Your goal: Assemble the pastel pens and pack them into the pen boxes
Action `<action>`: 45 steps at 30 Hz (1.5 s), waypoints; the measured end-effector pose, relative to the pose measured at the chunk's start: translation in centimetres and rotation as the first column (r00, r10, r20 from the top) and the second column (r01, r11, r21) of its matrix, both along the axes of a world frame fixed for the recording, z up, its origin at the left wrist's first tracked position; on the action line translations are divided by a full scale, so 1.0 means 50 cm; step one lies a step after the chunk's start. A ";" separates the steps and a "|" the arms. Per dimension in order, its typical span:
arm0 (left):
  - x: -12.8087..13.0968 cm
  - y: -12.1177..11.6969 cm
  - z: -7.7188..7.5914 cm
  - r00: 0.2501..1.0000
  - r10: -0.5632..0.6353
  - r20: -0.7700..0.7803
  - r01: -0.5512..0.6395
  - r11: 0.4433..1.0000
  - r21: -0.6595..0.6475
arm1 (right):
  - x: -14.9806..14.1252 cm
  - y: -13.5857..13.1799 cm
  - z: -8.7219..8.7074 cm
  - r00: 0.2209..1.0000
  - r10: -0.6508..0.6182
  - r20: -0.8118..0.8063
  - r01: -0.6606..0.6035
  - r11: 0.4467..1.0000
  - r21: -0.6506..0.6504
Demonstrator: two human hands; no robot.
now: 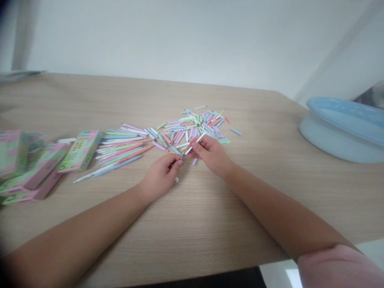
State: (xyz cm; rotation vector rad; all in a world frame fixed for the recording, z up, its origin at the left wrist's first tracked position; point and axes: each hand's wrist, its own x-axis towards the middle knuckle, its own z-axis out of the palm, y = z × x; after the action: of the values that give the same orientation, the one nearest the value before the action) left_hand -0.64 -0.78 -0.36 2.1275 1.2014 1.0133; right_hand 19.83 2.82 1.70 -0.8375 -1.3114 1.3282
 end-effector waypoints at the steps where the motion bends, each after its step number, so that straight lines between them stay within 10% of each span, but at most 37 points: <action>1: 0.000 0.000 0.001 1.000 -0.002 -0.005 0.002 1.000 -0.002 | 0.000 -0.001 0.001 1.000 0.003 0.012 -0.003 1.000 0.002; 23: -0.002 -0.009 0.008 0.997 -0.028 -0.076 0.030 0.999 0.030 | 0.008 0.001 0.005 0.974 0.180 0.141 -0.185 0.982 0.027; 26: -0.003 -0.016 0.015 0.993 -0.056 -0.103 0.063 0.995 0.073 | 0.036 0.029 0.005 1.000 0.015 -0.023 -0.014 0.999 0.036; 30: -0.003 -0.029 0.021 0.974 -0.169 -0.154 0.186 0.977 0.105 | 0.088 0.073 -0.021 0.953 -0.245 0.178 0.222 0.965 0.141; 37: 0.003 -0.042 0.029 0.930 -0.310 -0.197 0.341 0.929 0.146 | 0.066 0.128 -0.025 0.708 -0.443 0.550 0.167 0.862 0.479; 41: 0.003 -0.042 0.030 0.926 -0.308 -0.219 0.343 0.929 0.142 | -0.027 0.186 0.021 0.238 -0.324 0.916 -0.085 0.932 0.352; 45: 0.002 -0.042 0.030 0.929 -0.293 -0.226 0.332 0.929 0.161 | -0.106 0.258 0.045 0.032 -0.202 0.979 -0.169 0.964 0.204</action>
State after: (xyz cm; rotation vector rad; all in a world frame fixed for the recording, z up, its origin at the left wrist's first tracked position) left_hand -0.54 -2.87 1.11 2.5262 0.8296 0.8186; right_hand 14.55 15.70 3.96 -1.7440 -2.5069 0.2124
